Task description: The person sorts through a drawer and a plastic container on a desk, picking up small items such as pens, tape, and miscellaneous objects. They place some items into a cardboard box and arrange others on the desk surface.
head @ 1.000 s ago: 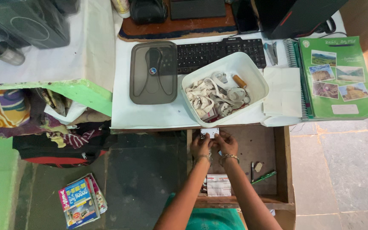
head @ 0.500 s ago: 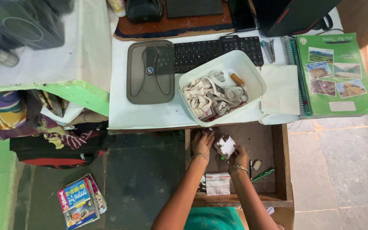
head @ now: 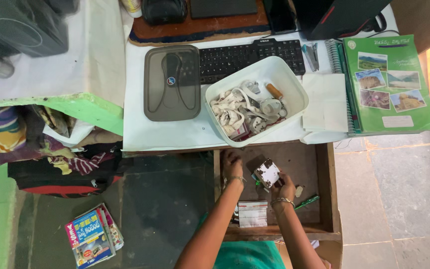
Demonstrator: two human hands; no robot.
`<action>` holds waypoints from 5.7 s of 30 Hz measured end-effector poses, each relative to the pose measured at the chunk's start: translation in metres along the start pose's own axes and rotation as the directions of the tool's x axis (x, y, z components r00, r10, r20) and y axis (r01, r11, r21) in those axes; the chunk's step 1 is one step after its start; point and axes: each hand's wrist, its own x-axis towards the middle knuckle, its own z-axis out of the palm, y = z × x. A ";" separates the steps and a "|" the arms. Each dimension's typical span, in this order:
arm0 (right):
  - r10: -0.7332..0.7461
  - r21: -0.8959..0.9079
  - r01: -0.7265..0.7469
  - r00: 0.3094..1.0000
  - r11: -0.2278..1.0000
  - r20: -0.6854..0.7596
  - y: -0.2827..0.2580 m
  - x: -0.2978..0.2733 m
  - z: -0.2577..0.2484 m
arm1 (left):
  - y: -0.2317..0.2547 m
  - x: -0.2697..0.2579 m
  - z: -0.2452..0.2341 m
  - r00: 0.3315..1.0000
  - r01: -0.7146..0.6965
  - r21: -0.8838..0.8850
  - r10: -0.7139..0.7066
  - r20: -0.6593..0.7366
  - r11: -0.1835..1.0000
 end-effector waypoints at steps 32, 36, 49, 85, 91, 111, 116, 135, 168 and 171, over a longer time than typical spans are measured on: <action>-0.153 -0.027 0.151 0.987 0.988 -0.050 -0.054 0.014 -0.024 | -0.005 0.007 0.043 0.734 0.492 -0.354 -0.160 0.660 0.795; -0.145 0.022 0.148 0.985 0.989 -0.095 -0.061 0.011 -0.032 | -0.011 0.000 0.046 0.749 0.436 -0.384 -0.091 0.656 0.814; -0.189 0.090 0.195 0.979 0.977 -0.079 -0.081 0.025 -0.063 | -0.049 -0.023 0.117 0.667 0.521 -0.309 -0.153 0.729 0.796; -0.209 -0.304 0.159 0.968 0.939 -0.137 -0.070 0.053 -0.048 | -0.016 -0.028 0.024 0.818 0.138 0.212 -0.233 0.526 0.967; -0.059 -0.338 0.089 0.994 0.937 0.096 -0.040 0.026 -0.013 | -0.002 -0.033 -0.008 0.909 -0.033 0.214 -0.060 0.412 0.976; -0.177 -0.703 0.490 0.864 0.516 0.472 0.066 -0.039 0.099 | 0.006 -0.028 -0.040 0.971 -0.075 -0.362 0.151 0.187 0.929; -0.118 -0.611 0.410 0.880 0.678 0.459 0.075 -0.031 0.109 | 0.014 -0.013 -0.039 0.984 -0.059 -0.326 0.110 0.139 0.943; -0.094 -0.669 0.641 0.745 0.377 0.661 0.069 -0.017 0.105 | 0.001 -0.013 -0.036 0.965 -0.235 0.155 0.250 -0.084 0.960; -0.023 -0.644 0.384 0.869 0.662 0.494 0.089 -0.002 0.101 | 0.067 -0.072 -0.039 0.840 -0.542 0.204 0.519 0.158 0.815; -0.060 -0.606 0.443 0.836 0.661 0.545 0.090 0.000 0.097 | 0.066 -0.078 -0.035 0.827 -0.554 0.090 0.535 0.174 0.828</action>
